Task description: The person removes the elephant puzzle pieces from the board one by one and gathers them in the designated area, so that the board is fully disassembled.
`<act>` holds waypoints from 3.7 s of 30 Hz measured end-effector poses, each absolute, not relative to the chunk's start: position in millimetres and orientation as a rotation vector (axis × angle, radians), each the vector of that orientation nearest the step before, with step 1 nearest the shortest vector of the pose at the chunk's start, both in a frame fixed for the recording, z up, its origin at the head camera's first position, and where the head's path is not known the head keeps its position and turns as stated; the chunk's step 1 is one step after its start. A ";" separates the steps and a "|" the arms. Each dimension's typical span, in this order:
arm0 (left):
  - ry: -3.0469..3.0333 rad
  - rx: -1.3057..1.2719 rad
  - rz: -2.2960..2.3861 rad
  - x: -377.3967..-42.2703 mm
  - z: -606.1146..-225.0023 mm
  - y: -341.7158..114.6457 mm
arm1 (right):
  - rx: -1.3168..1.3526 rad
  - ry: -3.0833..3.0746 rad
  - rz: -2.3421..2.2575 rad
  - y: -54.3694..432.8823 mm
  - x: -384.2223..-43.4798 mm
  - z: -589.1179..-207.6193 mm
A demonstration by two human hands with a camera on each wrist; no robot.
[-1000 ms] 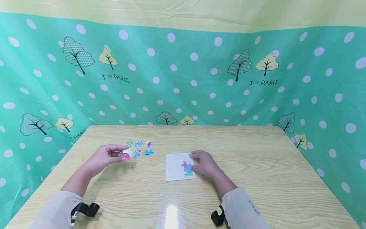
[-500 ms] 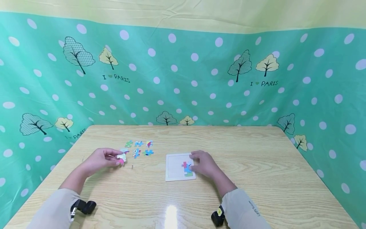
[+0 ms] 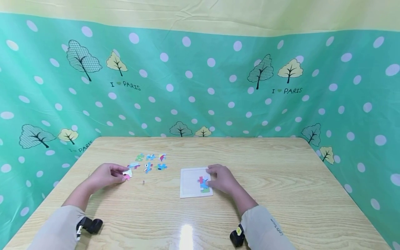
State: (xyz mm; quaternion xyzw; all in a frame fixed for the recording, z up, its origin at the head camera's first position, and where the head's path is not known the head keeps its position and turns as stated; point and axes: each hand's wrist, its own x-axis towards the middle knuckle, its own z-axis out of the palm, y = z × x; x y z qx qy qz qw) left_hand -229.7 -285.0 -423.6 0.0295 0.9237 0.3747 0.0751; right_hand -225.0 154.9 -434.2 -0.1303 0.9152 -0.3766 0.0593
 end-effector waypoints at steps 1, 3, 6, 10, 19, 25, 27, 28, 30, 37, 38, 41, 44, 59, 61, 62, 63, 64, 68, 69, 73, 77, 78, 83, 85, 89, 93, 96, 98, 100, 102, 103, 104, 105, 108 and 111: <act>2.777 0.091 1.113 -229.9 -423.9 -285.4 | -0.394 2.770 -1.143 154.8 -224.9 -434.3; 2.776 0.100 1.111 -230.3 -424.5 -286.3 | -0.394 2.769 -1.143 154.8 -224.8 -434.5; 2.774 0.105 1.105 -230.6 -425.7 -287.6 | -0.394 2.770 -1.143 154.6 -224.6 -434.7; 2.769 0.101 1.101 -229.9 -426.4 -289.1 | -0.384 2.764 -1.147 154.2 -224.2 -434.6; 2.649 0.049 1.317 -229.1 -422.2 -287.9 | -0.373 2.763 -1.152 153.7 -224.6 -433.8; 2.574 0.096 1.465 -228.9 -417.5 -281.7 | -0.371 2.763 -1.151 153.8 -225.1 -434.3; 2.554 0.130 1.488 -228.1 -415.9 -277.8 | -0.371 2.763 -1.150 153.7 -225.2 -434.4; 2.549 0.140 1.490 -227.8 -415.4 -275.7 | -0.372 2.764 -1.147 153.6 -225.4 -434.7; 2.532 0.179 1.505 -227.2 -414.6 -271.0 | -0.375 2.764 -1.141 153.6 -225.6 -434.9; 2.569 0.262 1.459 -225.4 -411.4 -253.0 | -0.377 2.766 -1.117 153.9 -225.9 -434.8; 2.573 0.269 1.454 -225.5 -411.0 -250.5 | -0.378 2.768 -1.109 154.0 -225.8 -434.9; 2.571 0.301 1.442 -225.3 -408.9 -243.4 | -0.382 2.774 -1.093 154.4 -225.7 -435.2; 2.545 0.324 1.457 -225.3 -408.6 -237.3 | -0.385 2.773 -1.092 154.7 -225.6 -435.5; 2.469 0.433 1.473 -226.1 -408.0 -202.9 | -0.343 2.645 -1.262 159.4 -221.5 -434.0; 2.456 0.450 1.477 -225.6 -407.7 -199.2 | -0.345 2.613 -1.307 161.1 -221.1 -433.4; 2.455 0.455 1.477 -225.4 -407.6 -197.6 | -0.362 2.607 -1.322 162.5 -220.9 -433.7; 2.457 0.457 1.477 -225.2 -407.4 -196.0 | -0.365 2.590 -1.352 163.8 -220.9 -433.9; 2.458 0.460 1.476 -225.1 -407.1 -194.3 | -0.366 2.570 -1.386 165.2 -220.8 -434.3; 2.444 0.490 1.476 -225.2 -406.2 -185.5 | -0.382 2.525 -1.457 170.5 -221.5 -437.2; 2.439 0.498 1.476 -225.3 -406.0 -182.7 | -0.375 2.517 -1.465 171.4 -221.9 -438.0; 2.409 0.551 1.482 -226.4 -405.9 -172.5 | -0.392 2.504 -1.464 174.4 -222.8 -440.4; 2.395 0.592 1.479 -229.2 -406.6 -162.6 | -0.411 2.487 -1.469 176.0 -222.4 -441.7; 2.390 0.598 1.477 -229.8 -406.7 -160.0 | -0.420 2.487 -1.465 176.4 -222.0 -441.9; 2.356 0.608 1.478 -230.4 -406.6 -145.1 | -0.460 2.508 -1.420 178.4 -217.6 -441.0; 2.352 0.597 1.478 -229.3 -406.0 -138.6 | -0.457 2.503 -1.417 178.5 -215.7 -440.4; 2.359 0.566 1.474 -226.6 -404.4 -125.6 | -0.416 2.505 -1.410 176.1 -212.8 -440.0; 2.366 0.550 1.477 -225.4 -402.0 -113.9 | -0.382 2.532 -1.400 172.9 -212.2 -441.1; 2.363 0.533 1.495 -225.0 -400.2 -105.6 | -0.394 2.561 -1.386 171.9 -212.2 -442.3; 2.349 0.517 1.521 -224.5 -399.7 -100.4 | -0.415 2.582 -1.363 171.5 -212.0 -442.3; 2.327 0.507 1.558 -223.4 -399.4 -95.4 | -0.445 2.596 -1.342 171.6 -212.0 -442.8; 2.303 0.494 1.590 -222.0 -399.8 -90.0 | -0.475 2.602 -1.323 172.0 -211.9 -443.3; 2.288 0.494 1.605 -221.8 -400.6 -87.2 | -0.490 2.605 -1.313 172.3 -211.7 -443.3; 2.282 0.495 1.613 -221.2 -401.2 -84.2 | -0.505 2.606 -1.308 172.7 -211.8 -443.6; 2.277 0.496 1.618 -220.8 -401.7 -81.2 | -0.518 2.604 -1.306 173.1 -211.8 -443.8; 2.269 0.489 1.622 -220.3 -403.4 -72.5 | -0.552 2.597 -1.300 173.9 -211.5 -443.2; 2.283 0.481 1.599 -222.1 -406.1 -65.0 | -0.557 2.584 -1.295 174.2 -211.4 -443.0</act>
